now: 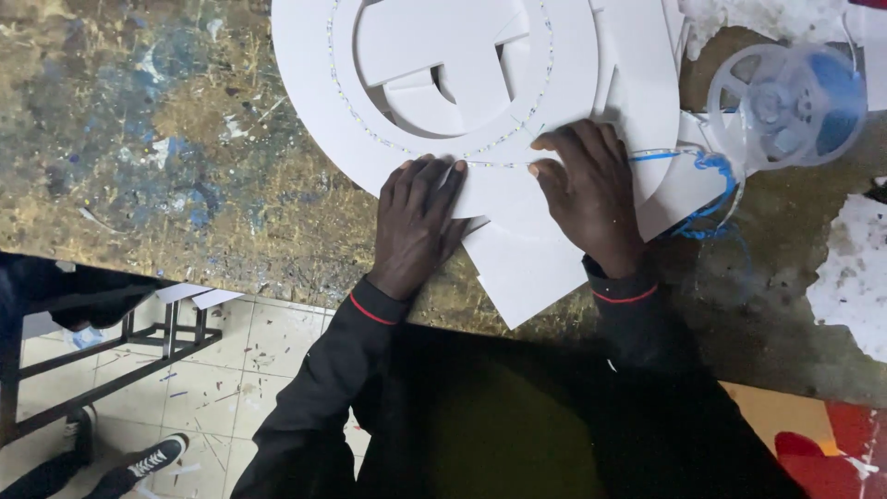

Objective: Applying an adhesive LED strip to a circular sign base component by peeling the backing and pressing it into place.

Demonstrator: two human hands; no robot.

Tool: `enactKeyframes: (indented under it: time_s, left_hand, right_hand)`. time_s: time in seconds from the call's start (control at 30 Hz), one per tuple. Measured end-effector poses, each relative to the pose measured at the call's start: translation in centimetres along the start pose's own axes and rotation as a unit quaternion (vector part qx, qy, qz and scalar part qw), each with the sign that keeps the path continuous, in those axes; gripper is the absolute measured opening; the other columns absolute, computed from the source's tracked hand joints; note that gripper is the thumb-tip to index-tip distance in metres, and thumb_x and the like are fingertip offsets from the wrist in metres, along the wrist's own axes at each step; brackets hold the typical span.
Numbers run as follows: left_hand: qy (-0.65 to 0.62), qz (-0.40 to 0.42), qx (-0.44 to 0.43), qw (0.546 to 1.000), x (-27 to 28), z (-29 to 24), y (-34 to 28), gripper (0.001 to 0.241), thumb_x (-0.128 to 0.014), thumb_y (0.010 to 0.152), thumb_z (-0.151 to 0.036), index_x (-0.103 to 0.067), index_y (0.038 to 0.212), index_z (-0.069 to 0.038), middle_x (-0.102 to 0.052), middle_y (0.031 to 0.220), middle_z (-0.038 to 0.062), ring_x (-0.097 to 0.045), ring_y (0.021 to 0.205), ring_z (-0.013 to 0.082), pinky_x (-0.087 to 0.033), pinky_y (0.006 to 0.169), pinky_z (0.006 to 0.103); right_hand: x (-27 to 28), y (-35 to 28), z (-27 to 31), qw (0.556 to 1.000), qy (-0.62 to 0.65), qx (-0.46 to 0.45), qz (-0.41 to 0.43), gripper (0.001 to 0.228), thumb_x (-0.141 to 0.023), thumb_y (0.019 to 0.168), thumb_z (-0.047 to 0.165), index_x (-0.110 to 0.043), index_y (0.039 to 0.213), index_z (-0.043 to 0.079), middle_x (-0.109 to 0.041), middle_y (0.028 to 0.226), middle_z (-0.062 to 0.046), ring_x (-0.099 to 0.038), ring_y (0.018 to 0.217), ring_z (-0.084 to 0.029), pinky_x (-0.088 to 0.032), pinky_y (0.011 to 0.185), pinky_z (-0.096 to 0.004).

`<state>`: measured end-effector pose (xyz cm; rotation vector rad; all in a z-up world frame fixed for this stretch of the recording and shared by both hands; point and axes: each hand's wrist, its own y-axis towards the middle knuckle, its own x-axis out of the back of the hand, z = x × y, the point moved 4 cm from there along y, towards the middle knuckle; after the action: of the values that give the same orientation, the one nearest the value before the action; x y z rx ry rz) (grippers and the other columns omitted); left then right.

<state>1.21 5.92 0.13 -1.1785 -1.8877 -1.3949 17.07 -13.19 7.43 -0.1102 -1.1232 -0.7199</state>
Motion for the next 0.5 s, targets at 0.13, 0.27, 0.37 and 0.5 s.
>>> enactKeyframes:
  time_s: [0.13, 0.27, 0.37, 0.5]
  left_hand:
    - [-0.013, 0.021, -0.015, 1.000, 0.2, 2.0, 0.1, 0.078, -0.088, 0.101, -0.043, -0.059, 0.170, -0.019, -0.063, 0.156, 0.016, -0.056, 0.150, 0.0436, -0.042, 0.127, 0.0631]
    - [-0.004, 0.024, -0.039, 0.999, 1.3, 2.4, 0.6, 0.085, -0.092, 0.096, -0.049, -0.061, 0.169, -0.018, -0.061, 0.155, 0.015, -0.055, 0.150, 0.0434, -0.043, 0.127, 0.0631]
    - [-0.017, 0.020, -0.038, 0.999, 1.8, 0.5, 1.7, 0.078, -0.089, 0.101, -0.052, -0.065, 0.163, -0.011, -0.065, 0.153, 0.019, -0.055, 0.151, 0.0444, -0.039, 0.131, 0.0620]
    - [0.000, 0.008, -0.026, 1.000, 0.5, -0.9, 1.5, 0.072, -0.085, 0.105, -0.049, -0.067, 0.159, -0.005, -0.068, 0.146, 0.021, -0.061, 0.146, 0.0469, -0.041, 0.130, 0.0632]
  right_hand:
    - [0.6, -1.6, -1.2, 1.000, -0.007, 0.000, -0.004, 0.017, -0.072, 0.118, 0.027, -0.074, 0.130, 0.014, -0.062, 0.113, -0.005, -0.068, 0.111, -0.034, -0.048, 0.097, -0.050]
    - [-0.1, -2.5, -1.5, 1.000, 0.009, -0.007, 0.000, 0.016, -0.074, 0.117, 0.030, -0.074, 0.127, 0.018, -0.061, 0.117, -0.004, -0.067, 0.111, -0.036, -0.050, 0.098, -0.053]
    - [-0.3, -2.5, -1.8, 0.999, 0.042, -0.008, 0.001, 0.011, -0.075, 0.116, 0.025, -0.075, 0.123, 0.016, -0.060, 0.117, -0.005, -0.068, 0.110, -0.035, -0.050, 0.100, -0.052]
    - [0.2, -1.9, -2.3, 0.996, 0.089, -0.021, 0.020, 0.011, -0.077, 0.115, 0.025, -0.076, 0.122, 0.016, -0.060, 0.115, -0.004, -0.068, 0.107, -0.037, -0.051, 0.100, -0.053]
